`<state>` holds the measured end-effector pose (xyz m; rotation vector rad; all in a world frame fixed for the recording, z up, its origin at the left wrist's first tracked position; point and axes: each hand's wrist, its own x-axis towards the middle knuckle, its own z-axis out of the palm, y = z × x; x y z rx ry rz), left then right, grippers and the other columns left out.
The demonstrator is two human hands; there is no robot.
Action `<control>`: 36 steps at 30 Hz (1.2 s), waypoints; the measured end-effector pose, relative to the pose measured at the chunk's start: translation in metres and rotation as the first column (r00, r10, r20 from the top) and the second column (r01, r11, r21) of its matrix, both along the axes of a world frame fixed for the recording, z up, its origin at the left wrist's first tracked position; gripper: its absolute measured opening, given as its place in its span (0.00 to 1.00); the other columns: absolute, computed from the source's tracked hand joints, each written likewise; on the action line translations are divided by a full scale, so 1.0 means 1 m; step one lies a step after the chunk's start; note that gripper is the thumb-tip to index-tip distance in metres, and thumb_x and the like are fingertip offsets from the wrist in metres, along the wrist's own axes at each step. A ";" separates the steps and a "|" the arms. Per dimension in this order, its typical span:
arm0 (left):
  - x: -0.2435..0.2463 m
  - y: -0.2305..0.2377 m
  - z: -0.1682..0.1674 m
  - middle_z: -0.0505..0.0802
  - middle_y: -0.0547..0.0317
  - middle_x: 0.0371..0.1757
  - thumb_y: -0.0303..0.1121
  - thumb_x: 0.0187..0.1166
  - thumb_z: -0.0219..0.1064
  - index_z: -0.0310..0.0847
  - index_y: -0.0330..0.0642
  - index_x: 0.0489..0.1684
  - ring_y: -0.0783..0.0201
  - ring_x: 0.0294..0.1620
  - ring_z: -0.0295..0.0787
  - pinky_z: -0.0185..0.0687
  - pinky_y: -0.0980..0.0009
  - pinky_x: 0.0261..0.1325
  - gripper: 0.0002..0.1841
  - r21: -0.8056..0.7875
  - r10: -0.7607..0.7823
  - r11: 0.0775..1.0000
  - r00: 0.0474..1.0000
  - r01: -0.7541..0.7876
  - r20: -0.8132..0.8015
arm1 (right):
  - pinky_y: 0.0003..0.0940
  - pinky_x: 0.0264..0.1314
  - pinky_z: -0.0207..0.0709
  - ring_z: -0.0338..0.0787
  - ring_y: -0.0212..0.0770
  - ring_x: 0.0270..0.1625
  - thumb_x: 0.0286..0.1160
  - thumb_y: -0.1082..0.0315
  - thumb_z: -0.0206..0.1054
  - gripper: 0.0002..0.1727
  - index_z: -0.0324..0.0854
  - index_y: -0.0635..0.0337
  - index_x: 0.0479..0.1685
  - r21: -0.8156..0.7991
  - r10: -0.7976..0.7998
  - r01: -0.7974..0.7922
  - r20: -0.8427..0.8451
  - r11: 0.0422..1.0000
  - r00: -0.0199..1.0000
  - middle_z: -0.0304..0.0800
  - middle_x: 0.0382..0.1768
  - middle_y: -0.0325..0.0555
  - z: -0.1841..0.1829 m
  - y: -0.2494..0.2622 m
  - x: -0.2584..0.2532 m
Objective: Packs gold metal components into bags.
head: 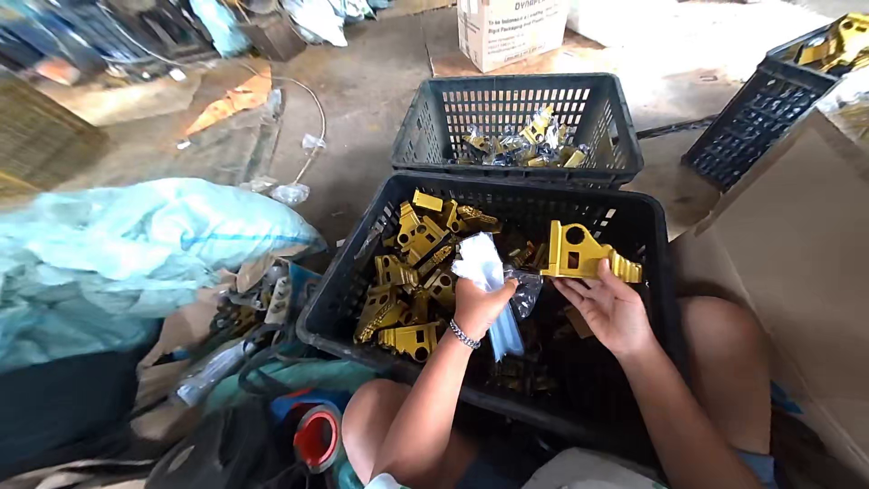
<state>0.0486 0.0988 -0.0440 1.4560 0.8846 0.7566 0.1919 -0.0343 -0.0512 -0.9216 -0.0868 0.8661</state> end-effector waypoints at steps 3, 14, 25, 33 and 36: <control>0.002 -0.002 0.000 0.89 0.48 0.50 0.20 0.53 0.83 0.72 0.24 0.65 0.69 0.52 0.88 0.86 0.72 0.60 0.35 -0.014 -0.013 1.000 0.998 0.014 0.058 | 0.57 0.64 0.86 0.89 0.57 0.65 0.83 0.52 0.53 0.33 0.54 0.60 0.82 0.064 0.191 -0.193 0.031 0.979 0.981 0.81 0.70 0.60 -0.002 -0.006 -0.003; 0.002 -0.003 -0.009 0.92 0.53 0.37 0.23 0.66 0.72 0.82 0.23 0.49 0.74 0.31 0.88 0.89 0.77 0.40 0.15 0.241 -0.080 0.967 0.997 0.082 -0.014 | 0.44 0.63 0.90 0.93 0.47 0.57 0.84 0.73 0.56 0.23 0.59 0.67 0.75 -0.007 -0.133 0.138 0.228 0.990 0.965 0.86 0.59 0.55 0.007 -0.002 -0.003; 0.002 0.013 0.028 0.89 0.57 0.36 0.23 0.86 0.58 0.78 0.37 0.52 0.67 0.34 0.87 0.86 0.71 0.40 0.06 -0.558 0.232 0.825 0.952 -0.085 0.199 | 0.34 0.76 0.80 0.88 0.44 0.71 0.72 0.73 0.71 0.18 0.81 0.75 0.59 0.012 0.009 -0.170 0.992 0.985 0.124 0.89 0.65 0.63 -0.014 0.005 -0.015; 0.005 -0.022 0.021 0.91 0.60 0.37 0.18 0.71 0.71 0.79 0.29 0.47 0.75 0.41 0.89 0.86 0.77 0.51 0.10 -0.091 0.068 0.995 0.968 -0.047 0.243 | 0.68 0.63 0.78 0.91 0.64 0.57 0.61 0.72 0.71 0.14 0.82 0.70 0.46 -0.147 0.173 0.159 0.971 0.976 -0.163 0.90 0.53 0.65 -0.011 0.001 0.002; 0.005 -0.030 0.015 0.91 0.59 0.39 0.19 0.73 0.71 0.80 0.27 0.49 0.76 0.44 0.89 0.85 0.78 0.54 0.11 -0.065 -0.018 0.997 0.983 0.030 0.182 | 0.42 0.63 0.84 0.89 0.48 0.59 0.70 0.74 0.69 0.21 0.75 0.78 0.60 -0.443 0.438 -0.022 0.877 0.896 0.196 0.85 0.59 0.62 -0.002 0.000 -0.006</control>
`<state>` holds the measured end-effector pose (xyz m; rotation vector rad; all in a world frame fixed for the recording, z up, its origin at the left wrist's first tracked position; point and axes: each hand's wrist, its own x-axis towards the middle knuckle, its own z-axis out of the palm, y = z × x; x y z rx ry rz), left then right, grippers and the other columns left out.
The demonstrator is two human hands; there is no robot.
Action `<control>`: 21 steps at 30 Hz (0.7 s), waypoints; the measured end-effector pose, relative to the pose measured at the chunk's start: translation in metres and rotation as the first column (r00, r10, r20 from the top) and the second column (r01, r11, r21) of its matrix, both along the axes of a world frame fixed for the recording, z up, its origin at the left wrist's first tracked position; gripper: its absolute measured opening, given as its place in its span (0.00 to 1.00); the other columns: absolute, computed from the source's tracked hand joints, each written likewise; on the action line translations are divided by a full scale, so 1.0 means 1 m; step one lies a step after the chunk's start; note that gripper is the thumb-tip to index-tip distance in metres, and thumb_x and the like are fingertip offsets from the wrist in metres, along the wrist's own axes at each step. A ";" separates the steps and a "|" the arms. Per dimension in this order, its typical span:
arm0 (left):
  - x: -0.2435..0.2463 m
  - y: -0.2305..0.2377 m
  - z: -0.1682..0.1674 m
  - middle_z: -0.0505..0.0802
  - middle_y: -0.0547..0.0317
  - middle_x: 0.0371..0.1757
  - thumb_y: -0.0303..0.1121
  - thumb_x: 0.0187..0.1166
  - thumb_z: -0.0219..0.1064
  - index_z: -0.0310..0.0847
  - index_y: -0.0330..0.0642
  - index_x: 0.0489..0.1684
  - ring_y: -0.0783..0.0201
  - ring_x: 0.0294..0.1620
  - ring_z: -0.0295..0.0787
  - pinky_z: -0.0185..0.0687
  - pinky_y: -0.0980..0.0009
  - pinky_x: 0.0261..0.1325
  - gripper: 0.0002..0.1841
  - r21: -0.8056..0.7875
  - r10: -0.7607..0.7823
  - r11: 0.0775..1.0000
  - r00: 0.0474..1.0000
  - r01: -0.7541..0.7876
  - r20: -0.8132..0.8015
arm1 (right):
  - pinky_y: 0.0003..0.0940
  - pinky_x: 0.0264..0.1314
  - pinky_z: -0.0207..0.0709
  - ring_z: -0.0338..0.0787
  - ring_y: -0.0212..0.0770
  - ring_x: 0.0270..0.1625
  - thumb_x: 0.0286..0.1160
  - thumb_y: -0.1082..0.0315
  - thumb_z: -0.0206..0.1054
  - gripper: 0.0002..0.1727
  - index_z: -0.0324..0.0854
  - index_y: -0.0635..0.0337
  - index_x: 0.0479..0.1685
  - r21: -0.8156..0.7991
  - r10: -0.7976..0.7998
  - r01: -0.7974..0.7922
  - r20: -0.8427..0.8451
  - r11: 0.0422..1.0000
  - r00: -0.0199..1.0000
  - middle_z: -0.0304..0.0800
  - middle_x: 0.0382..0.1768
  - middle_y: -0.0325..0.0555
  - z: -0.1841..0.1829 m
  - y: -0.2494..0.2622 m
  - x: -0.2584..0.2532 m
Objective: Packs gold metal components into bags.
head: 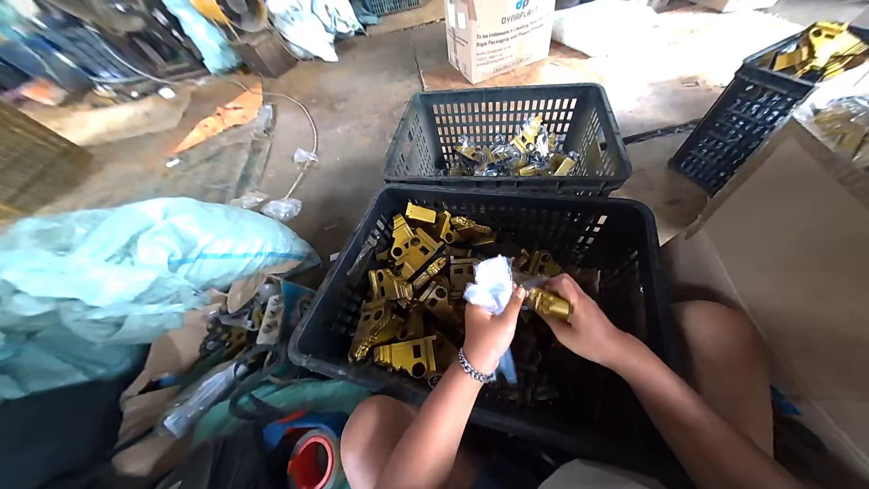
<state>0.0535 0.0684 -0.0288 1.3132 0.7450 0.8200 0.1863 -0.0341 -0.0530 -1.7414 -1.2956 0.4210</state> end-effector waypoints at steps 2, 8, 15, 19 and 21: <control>0.002 0.001 -0.002 0.91 0.59 0.41 0.20 0.75 0.70 0.81 0.29 0.49 0.73 0.43 0.88 0.86 0.75 0.52 0.09 -0.071 -0.050 0.996 0.999 0.049 -0.012 | 0.28 0.62 0.85 0.89 0.33 0.57 0.75 0.70 0.67 0.25 0.65 0.72 0.67 -0.020 -0.058 0.057 -0.540 0.998 0.839 0.83 0.58 0.51 0.011 0.001 0.001; -0.005 0.002 -0.002 0.91 0.58 0.39 0.17 0.76 0.67 0.80 0.32 0.46 0.67 0.42 0.92 0.92 0.68 0.51 0.06 -0.182 -0.239 0.951 0.968 0.249 0.073 | 0.18 0.43 0.84 0.88 0.25 0.43 0.58 0.73 0.79 0.23 0.70 0.63 0.48 0.097 -0.218 0.311 -0.519 0.946 0.826 0.83 0.44 0.42 0.006 0.009 0.006; -0.007 0.007 0.006 0.91 0.62 0.31 0.18 0.74 0.61 0.81 0.39 0.40 0.69 0.33 0.90 0.89 0.72 0.46 0.07 -0.319 -0.247 0.889 0.932 0.327 0.266 | 0.46 0.61 0.90 0.93 0.49 0.58 0.80 0.76 0.57 0.24 0.71 0.66 0.76 0.019 0.016 0.007 -0.956 1.000 0.294 0.87 0.62 0.54 0.011 0.000 0.012; -0.004 0.004 0.000 0.91 0.60 0.31 0.20 0.72 0.69 0.82 0.33 0.43 0.69 0.30 0.89 0.89 0.71 0.42 0.06 -0.106 -0.261 0.957 0.962 0.269 0.083 | 0.28 0.46 0.89 0.92 0.33 0.45 0.60 0.82 0.72 0.28 0.77 0.67 0.65 0.088 -0.102 0.257 -0.760 0.962 0.642 0.89 0.50 0.43 0.011 0.006 -0.002; -0.005 -0.009 -0.008 0.92 0.60 0.32 0.24 0.70 0.75 0.83 0.29 0.46 0.71 0.28 0.89 0.90 0.73 0.38 0.11 0.007 -0.318 0.947 0.942 0.321 -0.109 | 0.27 0.58 0.84 0.87 0.36 0.55 0.53 0.74 0.78 0.31 0.82 0.72 0.64 0.023 -0.074 0.088 -0.361 0.996 0.930 0.86 0.55 0.53 0.003 0.006 0.007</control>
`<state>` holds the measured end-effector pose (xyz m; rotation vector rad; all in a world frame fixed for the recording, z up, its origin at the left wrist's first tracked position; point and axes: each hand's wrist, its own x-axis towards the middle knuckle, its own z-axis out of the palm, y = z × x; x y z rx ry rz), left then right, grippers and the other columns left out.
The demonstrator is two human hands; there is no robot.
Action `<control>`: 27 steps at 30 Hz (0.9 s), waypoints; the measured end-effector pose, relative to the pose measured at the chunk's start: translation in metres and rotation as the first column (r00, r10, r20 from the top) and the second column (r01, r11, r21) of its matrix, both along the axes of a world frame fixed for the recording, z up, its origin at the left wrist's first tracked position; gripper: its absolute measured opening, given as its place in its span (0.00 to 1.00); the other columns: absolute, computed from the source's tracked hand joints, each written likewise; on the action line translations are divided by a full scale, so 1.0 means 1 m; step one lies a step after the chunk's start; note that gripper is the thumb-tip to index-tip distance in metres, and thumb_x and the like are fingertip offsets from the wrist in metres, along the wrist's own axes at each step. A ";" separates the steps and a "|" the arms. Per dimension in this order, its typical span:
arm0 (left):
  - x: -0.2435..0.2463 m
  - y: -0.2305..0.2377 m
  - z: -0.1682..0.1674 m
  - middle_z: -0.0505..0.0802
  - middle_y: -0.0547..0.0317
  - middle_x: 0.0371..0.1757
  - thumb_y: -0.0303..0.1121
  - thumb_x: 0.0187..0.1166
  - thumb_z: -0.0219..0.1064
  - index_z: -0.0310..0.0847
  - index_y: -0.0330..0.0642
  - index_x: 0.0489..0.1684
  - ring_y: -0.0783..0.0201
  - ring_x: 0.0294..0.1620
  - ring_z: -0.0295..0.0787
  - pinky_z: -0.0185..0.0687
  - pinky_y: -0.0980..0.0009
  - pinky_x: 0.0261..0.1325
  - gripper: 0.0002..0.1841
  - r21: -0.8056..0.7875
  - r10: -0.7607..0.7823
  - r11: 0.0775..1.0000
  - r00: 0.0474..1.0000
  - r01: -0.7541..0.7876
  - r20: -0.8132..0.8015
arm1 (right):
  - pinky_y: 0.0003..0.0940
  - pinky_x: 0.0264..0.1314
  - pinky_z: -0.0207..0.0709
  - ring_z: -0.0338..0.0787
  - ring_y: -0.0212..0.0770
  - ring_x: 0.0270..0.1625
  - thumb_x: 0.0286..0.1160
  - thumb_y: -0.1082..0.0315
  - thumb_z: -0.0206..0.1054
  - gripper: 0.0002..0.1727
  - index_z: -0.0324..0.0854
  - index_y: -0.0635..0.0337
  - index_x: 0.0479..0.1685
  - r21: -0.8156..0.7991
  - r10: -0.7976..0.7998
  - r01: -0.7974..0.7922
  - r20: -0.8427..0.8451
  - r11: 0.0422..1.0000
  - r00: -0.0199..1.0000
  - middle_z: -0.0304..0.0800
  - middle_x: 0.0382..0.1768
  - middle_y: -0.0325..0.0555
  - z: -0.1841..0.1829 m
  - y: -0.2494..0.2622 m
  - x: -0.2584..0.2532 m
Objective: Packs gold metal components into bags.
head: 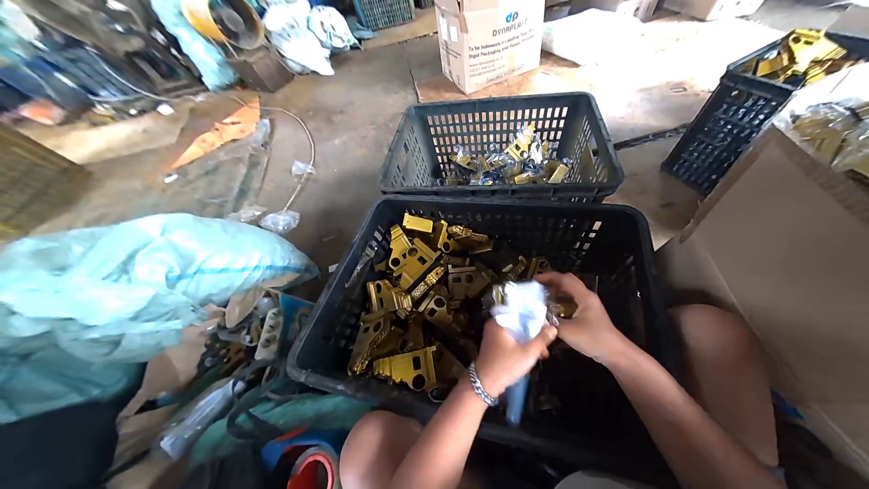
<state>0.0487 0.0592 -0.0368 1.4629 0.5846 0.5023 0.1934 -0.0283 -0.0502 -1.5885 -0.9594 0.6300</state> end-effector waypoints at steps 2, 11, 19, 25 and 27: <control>0.000 0.001 -0.002 0.92 0.60 0.32 0.25 0.68 0.78 0.83 0.29 0.46 0.72 0.26 0.88 0.90 0.74 0.35 0.14 -0.007 0.026 1.000 0.999 -0.026 -0.022 | 0.47 0.69 0.78 0.86 0.53 0.60 0.57 0.74 0.79 0.22 0.87 0.72 0.55 -0.327 0.349 -0.278 0.182 0.903 0.919 0.86 0.56 0.65 0.006 -0.002 0.020; -0.007 0.026 -0.001 0.96 0.54 0.37 0.17 0.66 0.75 0.79 0.25 0.52 0.65 0.36 0.96 0.95 0.68 0.48 0.17 -0.043 0.175 0.984 0.984 -0.174 0.028 | 0.52 0.72 0.80 0.82 0.59 0.74 0.77 0.64 0.73 0.29 0.76 0.73 0.74 -0.131 0.098 -0.038 0.491 0.991 0.866 0.78 0.74 0.69 0.059 0.010 0.049; 0.000 0.013 0.012 0.88 0.69 0.24 0.19 0.67 0.75 0.81 0.42 0.41 0.83 0.15 0.73 0.67 0.86 0.18 0.11 -0.335 -0.020 0.941 0.997 0.044 0.075 | 0.19 0.33 0.81 0.83 0.21 0.24 0.86 0.67 0.61 0.09 0.82 0.60 0.39 -0.084 0.140 -0.168 -0.267 0.982 0.954 0.83 0.24 0.29 0.025 0.002 -0.010; -0.007 0.026 0.013 0.86 0.68 0.26 0.31 0.88 0.61 0.79 0.41 0.48 0.80 0.12 0.69 0.65 0.83 0.14 0.04 -0.323 -0.234 0.933 0.950 0.160 -0.205 | 0.26 0.45 0.89 0.91 0.27 0.34 0.84 0.73 0.61 0.06 0.83 0.66 0.47 -0.137 0.316 -0.395 -0.394 0.908 0.863 0.91 0.35 0.34 0.011 -0.019 0.000; -0.008 0.029 0.009 0.86 0.67 0.26 0.33 0.88 0.61 0.82 0.38 0.49 0.79 0.17 0.76 0.75 0.82 0.21 0.08 -0.059 -0.154 0.988 0.934 0.143 -0.322 | 0.21 0.32 0.86 0.88 0.24 0.25 0.78 0.74 0.67 0.01 0.82 0.59 0.39 -0.129 0.314 -0.393 -0.404 0.910 0.859 0.91 0.29 0.31 0.007 -0.021 0.003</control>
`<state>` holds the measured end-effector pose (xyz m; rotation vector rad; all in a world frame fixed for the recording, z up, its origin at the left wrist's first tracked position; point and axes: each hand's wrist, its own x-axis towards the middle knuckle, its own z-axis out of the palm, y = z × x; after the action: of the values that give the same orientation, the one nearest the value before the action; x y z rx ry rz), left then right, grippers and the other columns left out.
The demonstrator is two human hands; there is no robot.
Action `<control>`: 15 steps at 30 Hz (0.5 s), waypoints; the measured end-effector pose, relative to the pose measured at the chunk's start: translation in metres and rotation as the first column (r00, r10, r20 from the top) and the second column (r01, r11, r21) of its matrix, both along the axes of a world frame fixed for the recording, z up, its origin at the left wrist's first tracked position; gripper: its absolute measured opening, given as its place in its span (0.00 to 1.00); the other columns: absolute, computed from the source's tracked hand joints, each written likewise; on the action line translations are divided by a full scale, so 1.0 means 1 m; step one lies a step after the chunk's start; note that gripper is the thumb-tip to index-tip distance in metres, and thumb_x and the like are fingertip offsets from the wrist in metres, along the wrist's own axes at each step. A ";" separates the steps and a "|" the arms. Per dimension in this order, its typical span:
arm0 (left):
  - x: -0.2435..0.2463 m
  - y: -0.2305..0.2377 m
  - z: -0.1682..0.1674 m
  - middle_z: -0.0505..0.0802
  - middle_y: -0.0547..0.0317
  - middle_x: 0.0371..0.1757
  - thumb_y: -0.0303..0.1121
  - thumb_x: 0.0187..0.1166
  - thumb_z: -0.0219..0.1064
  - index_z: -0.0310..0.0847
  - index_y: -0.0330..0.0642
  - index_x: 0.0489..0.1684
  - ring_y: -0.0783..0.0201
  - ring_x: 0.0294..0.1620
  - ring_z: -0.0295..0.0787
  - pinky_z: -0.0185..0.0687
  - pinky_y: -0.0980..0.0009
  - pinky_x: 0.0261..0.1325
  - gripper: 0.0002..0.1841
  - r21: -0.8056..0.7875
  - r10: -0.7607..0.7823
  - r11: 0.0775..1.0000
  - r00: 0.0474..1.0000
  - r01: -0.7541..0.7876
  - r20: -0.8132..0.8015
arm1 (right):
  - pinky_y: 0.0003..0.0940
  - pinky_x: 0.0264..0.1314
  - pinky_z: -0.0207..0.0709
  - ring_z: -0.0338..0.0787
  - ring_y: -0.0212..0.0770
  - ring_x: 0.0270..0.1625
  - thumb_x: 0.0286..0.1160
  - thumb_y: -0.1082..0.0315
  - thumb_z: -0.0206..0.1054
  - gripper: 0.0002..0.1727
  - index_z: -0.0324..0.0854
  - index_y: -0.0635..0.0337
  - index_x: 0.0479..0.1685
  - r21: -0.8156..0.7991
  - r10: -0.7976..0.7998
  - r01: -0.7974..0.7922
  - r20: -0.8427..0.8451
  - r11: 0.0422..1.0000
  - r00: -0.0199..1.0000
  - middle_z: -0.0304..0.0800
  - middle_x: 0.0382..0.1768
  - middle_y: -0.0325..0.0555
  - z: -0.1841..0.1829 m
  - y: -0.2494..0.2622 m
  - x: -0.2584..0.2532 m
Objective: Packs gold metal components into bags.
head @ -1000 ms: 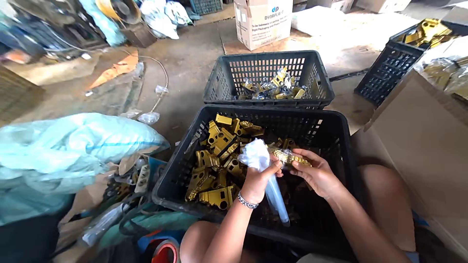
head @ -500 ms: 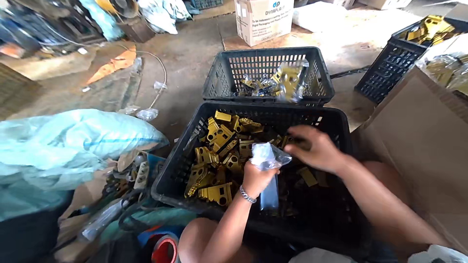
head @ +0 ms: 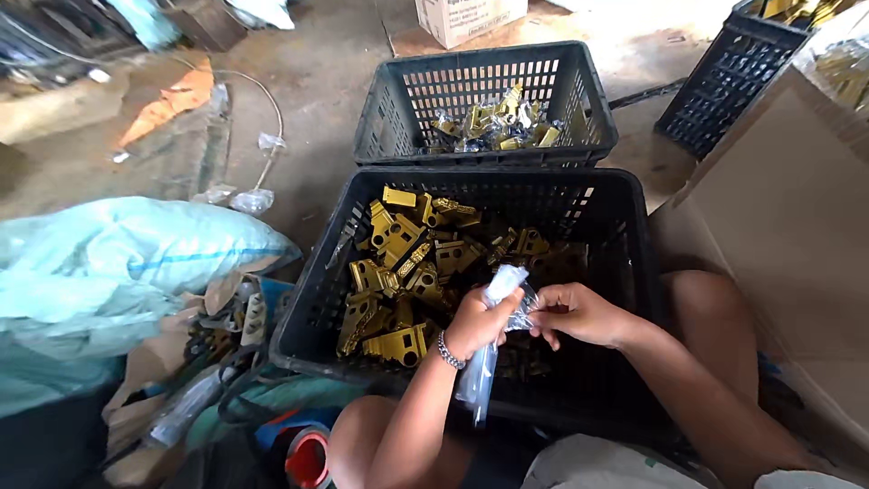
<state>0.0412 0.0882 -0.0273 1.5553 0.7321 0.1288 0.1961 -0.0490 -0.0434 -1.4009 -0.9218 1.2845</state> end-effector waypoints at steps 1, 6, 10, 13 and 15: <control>-0.001 0.007 -0.006 0.89 0.62 0.30 0.33 0.86 0.61 0.85 0.34 0.51 0.75 0.25 0.84 0.83 0.77 0.32 0.11 0.240 0.030 0.971 0.998 -0.018 -0.047 | 0.18 0.24 0.80 0.84 0.23 0.19 0.76 0.73 0.70 0.06 0.79 0.55 0.33 -0.016 -0.028 0.028 -0.029 0.999 0.999 0.89 0.23 0.29 -0.001 0.001 -0.001; -0.004 0.031 -0.016 0.89 0.64 0.30 0.35 0.77 0.71 0.83 0.32 0.48 0.73 0.30 0.87 0.87 0.72 0.41 0.13 0.300 0.176 0.934 0.980 -0.195 0.089 | 0.18 0.14 0.63 0.68 0.21 0.11 0.62 0.69 0.80 0.18 0.71 0.51 0.21 -0.020 -0.244 0.244 -0.135 0.970 0.960 0.74 0.13 0.28 -0.010 0.020 -0.016; -0.004 0.018 -0.015 0.90 0.76 0.29 0.26 0.54 0.84 0.83 0.44 0.33 0.81 0.33 0.87 0.87 0.79 0.43 0.15 0.077 -0.019 0.997 0.943 -0.007 0.332 | 0.14 0.29 0.74 0.79 0.13 0.25 0.54 0.65 0.86 0.13 0.83 0.54 0.22 0.211 0.027 -0.040 0.066 0.977 0.997 0.84 0.21 0.22 -0.008 0.037 -0.017; -0.016 0.046 -0.020 0.83 0.72 0.25 0.29 0.55 0.79 0.80 0.40 0.27 0.82 0.29 0.78 0.77 0.81 0.36 0.11 0.423 0.083 0.888 0.969 -0.178 0.234 | 0.17 0.18 0.67 0.72 0.18 0.14 0.65 0.64 0.79 0.19 0.71 0.49 0.17 0.084 -0.092 0.088 0.057 0.993 0.994 0.76 0.14 0.24 -0.009 0.056 0.024; -0.017 0.054 -0.024 0.87 0.64 0.32 0.26 0.58 0.73 0.83 0.30 0.37 0.81 0.35 0.82 0.79 0.83 0.43 0.11 0.529 0.217 0.793 0.952 -0.302 0.218 | 0.29 0.33 0.82 0.84 0.31 0.25 0.74 0.65 0.75 0.12 0.80 0.64 0.32 -0.076 -0.128 0.149 0.234 0.986 0.964 0.85 0.25 0.42 -0.025 0.079 0.065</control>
<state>0.0245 0.1424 -0.0516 1.9631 0.8333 0.7153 0.2613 0.0303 -0.0683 -1.6829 -0.9074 1.0876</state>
